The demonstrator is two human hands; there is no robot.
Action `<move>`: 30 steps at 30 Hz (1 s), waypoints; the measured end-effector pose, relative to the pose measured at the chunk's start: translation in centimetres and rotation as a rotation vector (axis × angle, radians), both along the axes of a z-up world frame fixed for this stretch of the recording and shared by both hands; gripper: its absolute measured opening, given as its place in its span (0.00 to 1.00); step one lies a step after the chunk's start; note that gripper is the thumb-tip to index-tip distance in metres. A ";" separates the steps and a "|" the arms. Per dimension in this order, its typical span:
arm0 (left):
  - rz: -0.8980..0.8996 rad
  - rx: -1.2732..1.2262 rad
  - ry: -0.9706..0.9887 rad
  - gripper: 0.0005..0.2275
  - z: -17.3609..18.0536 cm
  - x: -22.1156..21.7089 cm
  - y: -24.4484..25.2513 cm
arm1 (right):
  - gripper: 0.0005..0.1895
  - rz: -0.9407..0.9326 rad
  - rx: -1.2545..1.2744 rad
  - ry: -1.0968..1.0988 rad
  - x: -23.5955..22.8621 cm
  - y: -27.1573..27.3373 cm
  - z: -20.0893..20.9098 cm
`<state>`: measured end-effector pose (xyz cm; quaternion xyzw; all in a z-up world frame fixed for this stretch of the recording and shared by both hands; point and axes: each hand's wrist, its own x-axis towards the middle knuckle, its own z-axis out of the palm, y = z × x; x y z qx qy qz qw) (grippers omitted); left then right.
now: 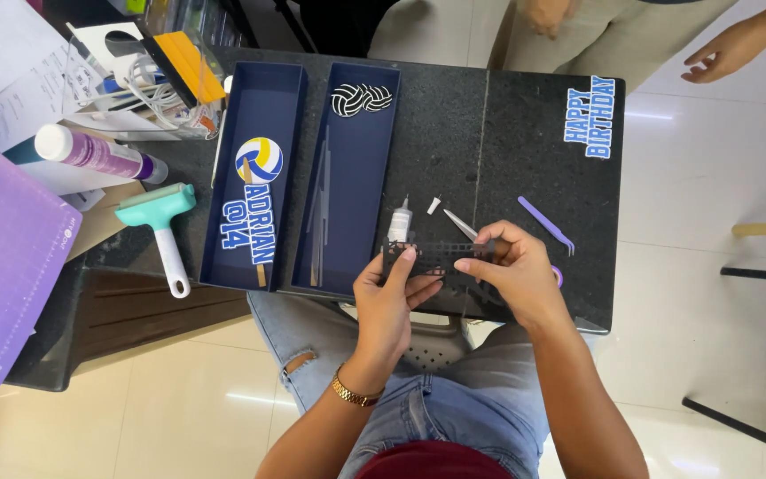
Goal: Assembling a black plastic grid structure by cutting pieces with scissors and applying glue for bonding.
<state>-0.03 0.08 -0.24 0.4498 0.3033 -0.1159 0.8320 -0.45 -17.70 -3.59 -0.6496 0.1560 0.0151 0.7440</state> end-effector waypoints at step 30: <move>0.056 -0.059 0.037 0.08 -1.3 0.6 0.5 | 0.15 -0.001 -0.072 0.061 -1.5 0.2 0.4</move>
